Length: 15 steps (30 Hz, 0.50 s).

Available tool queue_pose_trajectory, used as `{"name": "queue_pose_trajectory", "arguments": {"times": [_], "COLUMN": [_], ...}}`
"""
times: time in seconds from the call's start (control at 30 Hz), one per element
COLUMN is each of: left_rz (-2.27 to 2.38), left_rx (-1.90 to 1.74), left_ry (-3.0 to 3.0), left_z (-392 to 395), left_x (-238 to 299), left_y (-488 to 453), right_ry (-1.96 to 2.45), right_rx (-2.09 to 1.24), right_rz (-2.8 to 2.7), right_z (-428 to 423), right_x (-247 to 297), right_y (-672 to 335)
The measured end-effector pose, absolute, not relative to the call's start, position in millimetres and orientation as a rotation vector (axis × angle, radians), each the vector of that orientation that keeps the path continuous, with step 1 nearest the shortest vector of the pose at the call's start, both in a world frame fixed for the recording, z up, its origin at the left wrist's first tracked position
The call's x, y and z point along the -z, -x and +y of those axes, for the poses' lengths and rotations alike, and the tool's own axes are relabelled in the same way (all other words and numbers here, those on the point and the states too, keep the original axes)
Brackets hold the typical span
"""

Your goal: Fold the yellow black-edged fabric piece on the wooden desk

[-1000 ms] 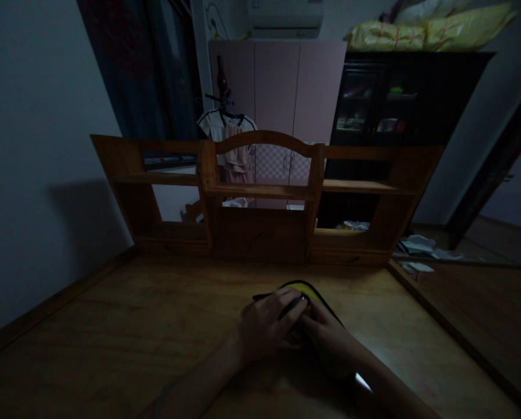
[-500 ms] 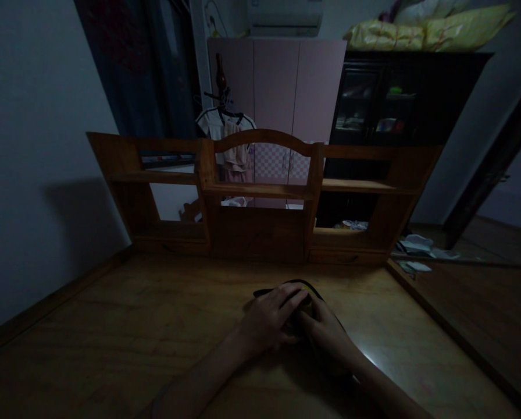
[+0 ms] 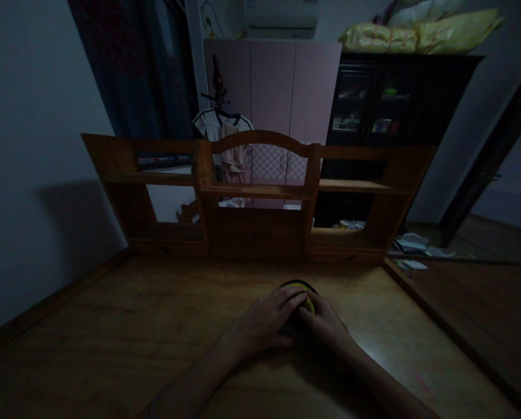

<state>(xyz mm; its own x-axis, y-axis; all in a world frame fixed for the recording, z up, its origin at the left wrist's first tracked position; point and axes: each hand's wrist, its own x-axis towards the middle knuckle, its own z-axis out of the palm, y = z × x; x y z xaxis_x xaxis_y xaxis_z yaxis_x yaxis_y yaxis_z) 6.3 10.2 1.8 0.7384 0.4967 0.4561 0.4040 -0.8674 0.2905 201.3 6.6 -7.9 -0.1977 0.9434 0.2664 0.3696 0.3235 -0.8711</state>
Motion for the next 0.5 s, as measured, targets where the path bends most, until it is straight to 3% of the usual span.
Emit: {"name": "queue_pose_trajectory", "arguments": {"times": [0.5], "left_rz": [0.879], "left_rx": [-0.923], "left_ry": [-2.804], "left_z": [8.4], "left_x": [1.8], "left_y": [-6.3], "right_ry": [1.21], "right_rx": [-0.807], "right_rz": [-1.743], "right_z": [5.8], "right_x": [-2.2], "right_y": [-202.9]}}
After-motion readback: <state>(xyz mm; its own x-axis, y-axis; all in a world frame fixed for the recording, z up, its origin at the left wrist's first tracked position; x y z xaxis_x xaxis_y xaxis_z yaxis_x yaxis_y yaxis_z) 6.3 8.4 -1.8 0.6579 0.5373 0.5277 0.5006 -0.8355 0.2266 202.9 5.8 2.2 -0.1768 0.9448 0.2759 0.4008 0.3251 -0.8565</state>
